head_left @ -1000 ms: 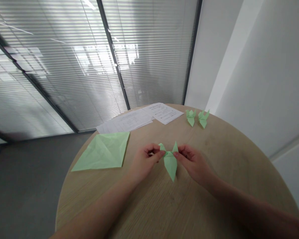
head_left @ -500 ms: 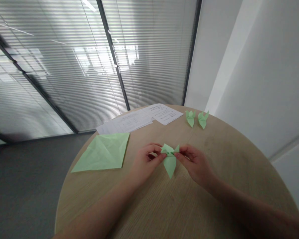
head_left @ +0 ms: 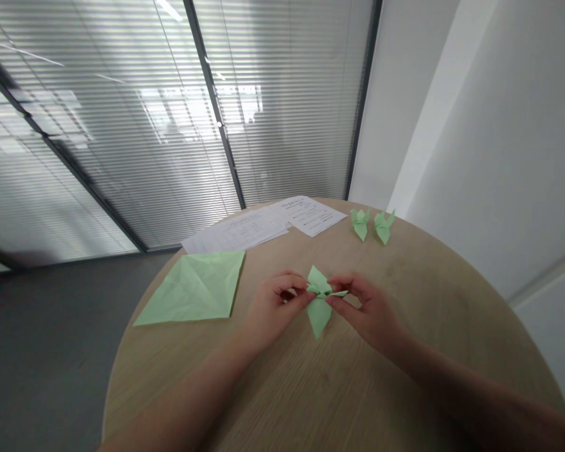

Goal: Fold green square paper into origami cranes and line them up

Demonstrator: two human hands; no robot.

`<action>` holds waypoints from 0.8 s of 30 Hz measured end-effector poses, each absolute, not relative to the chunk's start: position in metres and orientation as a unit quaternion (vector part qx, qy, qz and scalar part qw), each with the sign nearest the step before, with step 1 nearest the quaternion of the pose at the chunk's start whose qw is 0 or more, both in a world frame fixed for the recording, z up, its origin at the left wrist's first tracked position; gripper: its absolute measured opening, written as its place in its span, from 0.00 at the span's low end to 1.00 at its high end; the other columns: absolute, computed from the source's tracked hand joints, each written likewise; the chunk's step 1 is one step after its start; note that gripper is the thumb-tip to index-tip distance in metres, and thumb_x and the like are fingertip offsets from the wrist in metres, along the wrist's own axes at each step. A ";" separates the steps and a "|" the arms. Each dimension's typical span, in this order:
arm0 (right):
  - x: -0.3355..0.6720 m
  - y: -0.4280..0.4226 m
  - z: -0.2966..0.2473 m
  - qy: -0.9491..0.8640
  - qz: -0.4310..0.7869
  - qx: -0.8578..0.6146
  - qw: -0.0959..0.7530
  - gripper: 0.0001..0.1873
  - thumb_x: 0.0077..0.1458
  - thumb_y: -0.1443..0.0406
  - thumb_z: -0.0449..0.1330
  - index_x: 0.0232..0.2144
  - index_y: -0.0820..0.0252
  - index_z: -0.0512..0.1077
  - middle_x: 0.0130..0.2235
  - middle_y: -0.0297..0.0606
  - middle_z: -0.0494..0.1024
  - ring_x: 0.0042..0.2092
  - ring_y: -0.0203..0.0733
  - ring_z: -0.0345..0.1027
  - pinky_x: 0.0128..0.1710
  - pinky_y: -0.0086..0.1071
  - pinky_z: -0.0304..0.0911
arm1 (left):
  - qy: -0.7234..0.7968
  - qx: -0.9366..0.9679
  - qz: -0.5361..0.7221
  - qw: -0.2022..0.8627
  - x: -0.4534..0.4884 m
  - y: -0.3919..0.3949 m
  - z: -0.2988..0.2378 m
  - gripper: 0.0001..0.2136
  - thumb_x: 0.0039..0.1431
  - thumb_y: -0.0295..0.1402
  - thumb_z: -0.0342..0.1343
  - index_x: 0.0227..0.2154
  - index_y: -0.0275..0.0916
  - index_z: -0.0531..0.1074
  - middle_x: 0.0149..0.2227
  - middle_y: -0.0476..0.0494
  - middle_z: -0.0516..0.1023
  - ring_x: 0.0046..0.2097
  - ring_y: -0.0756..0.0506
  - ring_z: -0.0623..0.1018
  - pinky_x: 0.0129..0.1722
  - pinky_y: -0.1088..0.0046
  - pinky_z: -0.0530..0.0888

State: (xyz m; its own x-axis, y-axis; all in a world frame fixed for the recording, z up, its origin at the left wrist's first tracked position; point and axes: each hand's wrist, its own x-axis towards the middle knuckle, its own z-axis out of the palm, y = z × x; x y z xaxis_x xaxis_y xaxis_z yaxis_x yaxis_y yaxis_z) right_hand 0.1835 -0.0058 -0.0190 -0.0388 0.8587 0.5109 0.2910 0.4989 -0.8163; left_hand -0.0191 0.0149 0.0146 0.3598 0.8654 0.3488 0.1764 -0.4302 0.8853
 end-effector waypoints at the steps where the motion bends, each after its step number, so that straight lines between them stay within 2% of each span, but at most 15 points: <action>1: 0.183 -0.007 -0.017 -0.683 0.249 -0.425 0.540 0.07 0.54 0.61 0.66 0.36 0.55 0.76 0.32 0.37 0.77 0.34 0.43 0.72 0.37 0.36 0.67 | 0.359 0.727 0.434 0.393 -0.019 0.014 0.015 0.05 0.57 0.34 0.64 0.29 0.38 0.80 0.34 0.44 0.77 0.32 0.49 0.74 0.29 0.75 0.68; 3: 0.184 -0.007 -0.014 -0.704 0.231 -0.420 0.524 0.04 0.56 0.62 0.65 0.32 0.55 0.77 0.30 0.37 0.76 0.34 0.42 0.71 0.36 0.36 0.66 | 0.352 0.724 0.440 0.397 -0.019 0.014 0.015 0.05 0.57 0.33 0.64 0.29 0.38 0.80 0.34 0.43 0.78 0.33 0.48 0.75 0.30 0.74 0.69; 7: 0.185 -0.008 -0.010 -0.708 0.215 -0.422 0.524 0.10 0.59 0.63 0.62 0.25 0.56 0.74 0.28 0.37 0.75 0.32 0.42 0.70 0.34 0.35 0.64 | 0.336 0.712 0.455 0.416 -0.020 0.016 0.013 0.03 0.57 0.32 0.64 0.30 0.39 0.80 0.35 0.43 0.78 0.36 0.46 0.76 0.34 0.72 0.72; 14: 0.184 -0.010 -0.013 -0.702 0.198 -0.416 0.543 0.08 0.60 0.65 0.62 0.27 0.57 0.75 0.29 0.36 0.77 0.33 0.41 0.71 0.35 0.34 0.66 | 0.337 0.691 0.479 0.424 -0.020 0.018 0.009 0.05 0.57 0.34 0.64 0.28 0.38 0.77 0.34 0.44 0.77 0.36 0.47 0.75 0.35 0.71 0.73; 16: 0.184 -0.010 -0.014 -0.707 0.181 -0.413 0.544 0.08 0.59 0.65 0.62 0.27 0.57 0.74 0.29 0.36 0.76 0.32 0.40 0.71 0.33 0.33 0.65 | 0.351 0.689 0.469 0.427 -0.018 0.016 0.007 0.05 0.57 0.35 0.63 0.32 0.38 0.76 0.36 0.44 0.76 0.38 0.46 0.75 0.35 0.71 0.74; 20: 0.185 -0.008 -0.015 -0.717 0.132 -0.412 0.546 0.09 0.59 0.67 0.62 0.25 0.58 0.71 0.28 0.34 0.75 0.31 0.38 0.70 0.32 0.32 0.64 | 0.408 0.660 0.433 0.459 -0.013 0.014 0.002 0.13 0.55 0.38 0.64 0.40 0.38 0.72 0.36 0.45 0.74 0.38 0.46 0.74 0.34 0.71 0.73; 24: 0.185 -0.008 -0.014 -0.719 0.098 -0.412 0.550 0.10 0.58 0.69 0.63 0.25 0.57 0.69 0.26 0.31 0.71 0.29 0.36 0.67 0.30 0.30 0.62 | 0.425 0.655 0.343 0.522 -0.012 0.019 -0.001 0.14 0.55 0.43 0.62 0.31 0.36 0.70 0.28 0.50 0.70 0.30 0.50 0.70 0.31 0.72 0.70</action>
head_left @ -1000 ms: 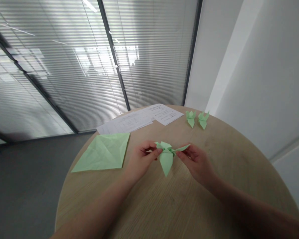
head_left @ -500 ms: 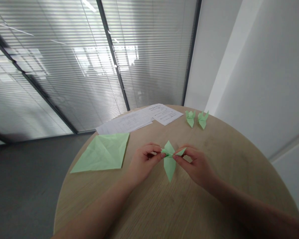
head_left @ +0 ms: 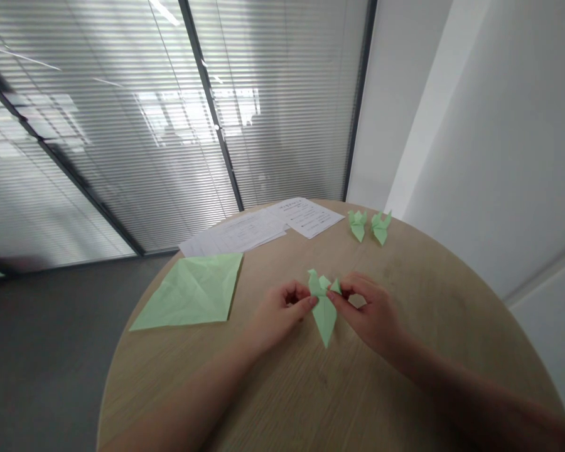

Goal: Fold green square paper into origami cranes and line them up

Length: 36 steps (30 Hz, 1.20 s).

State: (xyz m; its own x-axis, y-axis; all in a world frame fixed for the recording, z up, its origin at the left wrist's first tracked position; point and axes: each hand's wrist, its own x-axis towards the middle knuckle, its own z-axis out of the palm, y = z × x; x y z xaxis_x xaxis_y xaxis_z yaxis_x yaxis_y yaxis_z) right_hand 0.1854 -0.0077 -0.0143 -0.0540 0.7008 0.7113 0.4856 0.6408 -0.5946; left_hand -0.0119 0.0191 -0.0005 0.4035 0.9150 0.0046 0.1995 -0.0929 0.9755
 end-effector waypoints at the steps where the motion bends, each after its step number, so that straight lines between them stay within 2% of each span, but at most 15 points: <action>1: 0.185 -0.008 -0.014 -0.721 0.095 -0.409 0.551 0.10 0.58 0.69 0.63 0.25 0.57 0.69 0.26 0.31 0.71 0.28 0.36 0.66 0.30 0.29 0.62 | 0.433 0.647 0.332 0.533 -0.012 0.020 -0.001 0.15 0.55 0.44 0.61 0.30 0.36 0.70 0.27 0.50 0.70 0.30 0.50 0.70 0.31 0.72 0.70; 8: 0.184 -0.008 -0.015 -0.741 0.082 -0.395 0.537 0.04 0.59 0.68 0.63 0.31 0.57 0.73 0.27 0.33 0.74 0.30 0.37 0.68 0.31 0.29 0.63 | 0.436 0.574 0.249 0.647 -0.014 0.018 0.000 0.21 0.50 0.52 0.64 0.29 0.35 0.73 0.29 0.47 0.74 0.32 0.49 0.73 0.33 0.73 0.70; 12: 0.184 -0.011 -0.016 -0.761 0.085 -0.396 0.507 0.01 0.59 0.66 0.63 0.34 0.56 0.75 0.30 0.35 0.77 0.32 0.39 0.70 0.33 0.31 0.65 | 0.417 0.567 0.247 0.666 -0.014 0.016 -0.002 0.20 0.50 0.50 0.66 0.30 0.35 0.76 0.28 0.48 0.75 0.30 0.50 0.72 0.32 0.74 0.67; 15: 0.189 -0.010 -0.013 -0.772 0.131 -0.383 0.490 0.08 0.60 0.63 0.62 0.42 0.56 0.76 0.32 0.36 0.78 0.33 0.39 0.71 0.35 0.33 0.67 | 0.433 0.570 0.285 0.637 -0.018 0.021 -0.001 0.19 0.50 0.48 0.66 0.33 0.35 0.78 0.28 0.48 0.76 0.30 0.50 0.72 0.33 0.75 0.67; 19: 0.203 0.004 -0.011 -0.697 0.179 -0.431 0.543 0.13 0.65 0.60 0.55 0.45 0.56 0.77 0.39 0.42 0.79 0.39 0.43 0.73 0.39 0.36 0.67 | 0.438 0.569 0.270 0.642 -0.026 0.029 0.004 0.22 0.49 0.51 0.66 0.34 0.33 0.79 0.28 0.45 0.77 0.31 0.47 0.75 0.35 0.71 0.71; 21: 0.209 0.015 -0.011 -0.675 0.244 -0.461 0.522 0.17 0.63 0.57 0.56 0.48 0.57 0.75 0.45 0.45 0.79 0.43 0.45 0.73 0.41 0.37 0.68 | 0.426 0.580 0.247 0.649 -0.027 0.029 0.006 0.23 0.48 0.52 0.66 0.33 0.33 0.79 0.28 0.44 0.78 0.30 0.47 0.75 0.34 0.71 0.72; 23: 0.213 0.023 -0.013 -0.681 0.334 -0.467 0.454 0.19 0.62 0.54 0.56 0.49 0.57 0.75 0.48 0.44 0.78 0.46 0.46 0.72 0.43 0.37 0.66 | 0.407 0.594 0.229 0.655 -0.027 0.028 0.007 0.22 0.49 0.52 0.66 0.31 0.33 0.79 0.28 0.45 0.78 0.30 0.48 0.75 0.33 0.72 0.72; 25: 0.214 0.027 -0.014 -0.702 0.416 -0.445 0.368 0.20 0.62 0.51 0.56 0.45 0.58 0.76 0.44 0.42 0.79 0.43 0.44 0.71 0.42 0.36 0.65 | 0.388 0.603 0.215 0.663 -0.027 0.025 0.007 0.21 0.50 0.51 0.66 0.29 0.34 0.78 0.27 0.46 0.77 0.28 0.50 0.74 0.32 0.74 0.71; 28: 0.214 0.024 -0.015 -0.712 0.496 -0.415 0.273 0.21 0.58 0.48 0.59 0.35 0.61 0.75 0.32 0.36 0.76 0.32 0.38 0.66 0.32 0.31 0.59 | 0.373 0.615 0.198 0.666 -0.027 0.025 0.004 0.20 0.51 0.51 0.66 0.28 0.34 0.77 0.25 0.48 0.76 0.27 0.52 0.72 0.29 0.77 0.69; 31: 0.214 0.020 -0.014 -0.685 0.542 -0.428 0.232 0.23 0.53 0.46 0.63 0.31 0.61 0.73 0.26 0.32 0.71 0.26 0.33 0.58 0.25 0.28 0.51 | 0.375 0.628 0.175 0.659 -0.028 0.028 0.001 0.21 0.51 0.52 0.66 0.26 0.34 0.75 0.24 0.49 0.74 0.25 0.52 0.72 0.27 0.77 0.68; 36: 0.216 0.020 -0.015 -0.674 0.560 -0.436 0.207 0.22 0.51 0.47 0.65 0.27 0.62 0.72 0.24 0.31 0.69 0.25 0.32 0.57 0.24 0.27 0.49 | 0.381 0.639 0.152 0.650 -0.031 0.033 0.000 0.23 0.49 0.53 0.66 0.24 0.34 0.74 0.22 0.50 0.72 0.24 0.52 0.72 0.24 0.77 0.69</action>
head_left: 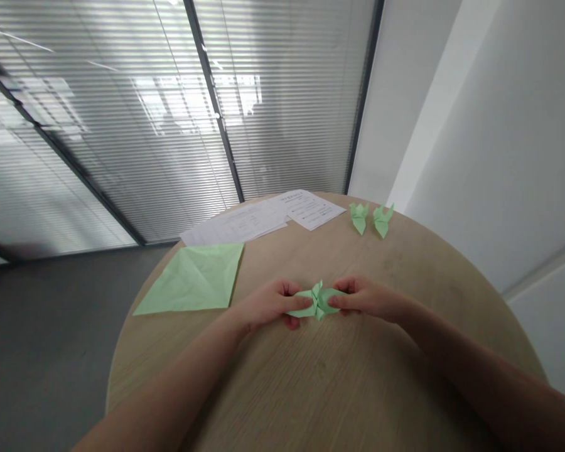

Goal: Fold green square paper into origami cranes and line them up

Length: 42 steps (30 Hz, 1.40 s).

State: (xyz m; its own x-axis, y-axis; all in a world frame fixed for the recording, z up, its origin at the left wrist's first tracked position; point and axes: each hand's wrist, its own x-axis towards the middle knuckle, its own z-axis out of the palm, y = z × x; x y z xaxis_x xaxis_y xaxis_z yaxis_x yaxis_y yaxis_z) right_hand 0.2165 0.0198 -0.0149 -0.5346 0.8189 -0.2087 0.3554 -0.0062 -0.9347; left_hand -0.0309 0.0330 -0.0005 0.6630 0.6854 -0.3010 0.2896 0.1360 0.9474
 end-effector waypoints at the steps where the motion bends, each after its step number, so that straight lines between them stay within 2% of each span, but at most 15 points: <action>1: 0.217 0.020 -0.016 -0.673 0.562 -0.435 0.207 0.22 0.52 0.48 0.65 0.27 0.62 0.72 0.23 0.31 0.69 0.24 0.32 0.56 0.24 0.27 0.48 | 0.384 0.639 0.151 0.649 -0.031 0.033 -0.001 0.23 0.48 0.53 0.67 0.24 0.34 0.74 0.22 0.50 0.71 0.23 0.51 0.72 0.24 0.77 0.69; 8: 0.221 0.025 -0.023 -0.650 0.588 -0.424 0.226 0.19 0.52 0.51 0.65 0.25 0.61 0.71 0.22 0.29 0.67 0.22 0.31 0.54 0.21 0.27 0.46 | 0.407 0.632 0.144 0.644 -0.033 0.035 -0.003 0.21 0.47 0.51 0.67 0.25 0.35 0.74 0.22 0.50 0.72 0.24 0.51 0.73 0.22 0.76 0.71; 33: 0.228 0.028 -0.024 -0.643 0.611 -0.397 0.237 0.17 0.51 0.53 0.66 0.25 0.62 0.72 0.24 0.30 0.68 0.23 0.32 0.58 0.23 0.26 0.53 | 0.413 0.627 0.132 0.647 -0.037 0.036 0.001 0.21 0.47 0.52 0.68 0.24 0.36 0.74 0.22 0.50 0.71 0.25 0.50 0.74 0.23 0.76 0.72; 42: 0.227 0.029 -0.025 -0.628 0.616 -0.405 0.248 0.17 0.51 0.54 0.66 0.26 0.62 0.72 0.24 0.30 0.69 0.23 0.31 0.59 0.22 0.26 0.52 | 0.414 0.625 0.149 0.645 -0.036 0.036 0.000 0.22 0.47 0.52 0.67 0.25 0.36 0.74 0.22 0.49 0.72 0.25 0.50 0.74 0.23 0.76 0.72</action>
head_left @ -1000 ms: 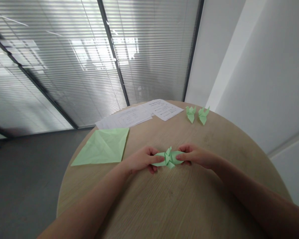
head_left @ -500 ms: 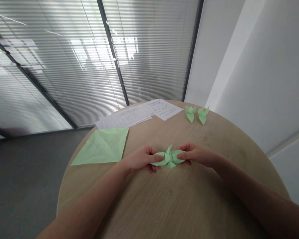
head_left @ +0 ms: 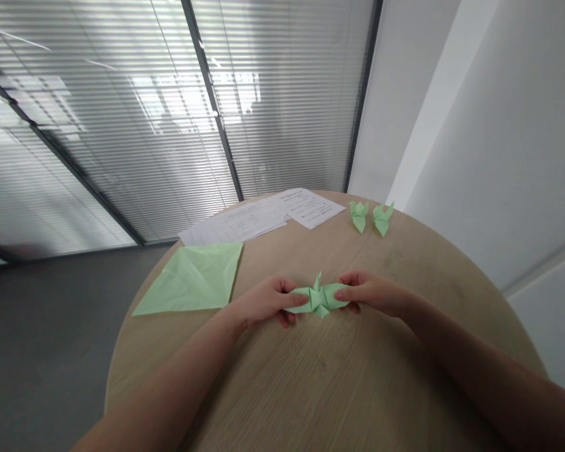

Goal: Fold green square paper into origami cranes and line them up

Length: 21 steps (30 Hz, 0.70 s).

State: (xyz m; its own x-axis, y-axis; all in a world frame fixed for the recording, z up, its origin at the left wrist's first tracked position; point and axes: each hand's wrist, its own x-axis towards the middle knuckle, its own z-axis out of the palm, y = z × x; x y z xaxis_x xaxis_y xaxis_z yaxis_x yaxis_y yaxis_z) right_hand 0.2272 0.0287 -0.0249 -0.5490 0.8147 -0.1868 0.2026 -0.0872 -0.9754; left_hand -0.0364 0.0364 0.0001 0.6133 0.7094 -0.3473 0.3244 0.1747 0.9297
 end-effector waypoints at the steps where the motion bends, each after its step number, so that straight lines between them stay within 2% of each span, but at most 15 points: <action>1: 0.227 0.029 -0.025 -0.627 0.617 -0.405 0.251 0.17 0.51 0.54 0.66 0.25 0.62 0.71 0.24 0.30 0.69 0.23 0.31 0.59 0.22 0.26 0.52 | 0.415 0.624 0.153 0.644 -0.037 0.037 0.000 0.22 0.47 0.53 0.67 0.24 0.36 0.74 0.22 0.49 0.72 0.25 0.50 0.74 0.23 0.76 0.72; 8: 0.226 0.029 -0.027 -0.615 0.623 -0.405 0.263 0.18 0.50 0.53 0.67 0.27 0.63 0.73 0.24 0.31 0.71 0.23 0.32 0.62 0.23 0.26 0.57 | 0.424 0.605 0.170 0.652 -0.036 0.038 -0.002 0.22 0.46 0.51 0.68 0.25 0.35 0.74 0.23 0.50 0.71 0.26 0.50 0.74 0.24 0.76 0.72; 11: 0.221 0.031 -0.030 -0.597 0.598 -0.429 0.320 0.20 0.55 0.52 0.64 0.43 0.60 0.74 0.32 0.35 0.76 0.28 0.36 0.68 0.23 0.27 0.60 | 0.442 0.592 0.203 0.643 -0.035 0.038 -0.003 0.23 0.45 0.52 0.68 0.27 0.34 0.75 0.23 0.49 0.72 0.25 0.50 0.74 0.24 0.75 0.73; 13: 0.218 0.034 -0.033 -0.587 0.500 -0.471 0.428 0.25 0.57 0.52 0.61 0.53 0.57 0.69 0.37 0.38 0.77 0.33 0.40 0.71 0.25 0.29 0.64 | 0.454 0.579 0.242 0.633 -0.033 0.038 -0.003 0.23 0.45 0.53 0.68 0.28 0.34 0.76 0.23 0.49 0.73 0.25 0.50 0.73 0.24 0.76 0.72; 16: 0.215 0.035 -0.034 -0.590 0.281 -0.493 0.575 0.22 0.59 0.54 0.60 0.51 0.57 0.69 0.44 0.44 0.77 0.43 0.45 0.73 0.37 0.36 0.70 | 0.459 0.548 0.311 0.627 -0.031 0.037 -0.003 0.22 0.45 0.51 0.69 0.28 0.34 0.76 0.25 0.48 0.74 0.25 0.51 0.73 0.24 0.76 0.72; 18: 0.211 0.030 -0.031 -0.623 0.191 -0.471 0.595 0.18 0.59 0.56 0.61 0.48 0.57 0.71 0.47 0.46 0.77 0.47 0.47 0.72 0.44 0.41 0.69 | 0.457 0.523 0.344 0.632 -0.029 0.036 -0.003 0.21 0.45 0.50 0.70 0.30 0.34 0.76 0.28 0.47 0.76 0.27 0.51 0.74 0.26 0.77 0.73; 21: 0.202 0.018 -0.026 -0.692 0.146 -0.438 0.554 0.16 0.56 0.58 0.64 0.46 0.55 0.73 0.44 0.42 0.78 0.43 0.46 0.72 0.43 0.41 0.68 | 0.446 0.496 0.362 0.651 -0.024 0.032 -0.006 0.21 0.46 0.48 0.70 0.34 0.34 0.77 0.29 0.47 0.76 0.29 0.50 0.75 0.28 0.76 0.73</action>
State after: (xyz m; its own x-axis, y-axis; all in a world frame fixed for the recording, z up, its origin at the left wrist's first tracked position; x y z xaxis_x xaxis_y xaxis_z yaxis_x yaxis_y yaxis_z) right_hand 0.2024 0.0182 -0.0256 -0.0016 0.7692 0.6390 0.4445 0.5729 -0.6886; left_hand -0.0238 0.0319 -0.0062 0.3398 0.9140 -0.2217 -0.0290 0.2458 0.9689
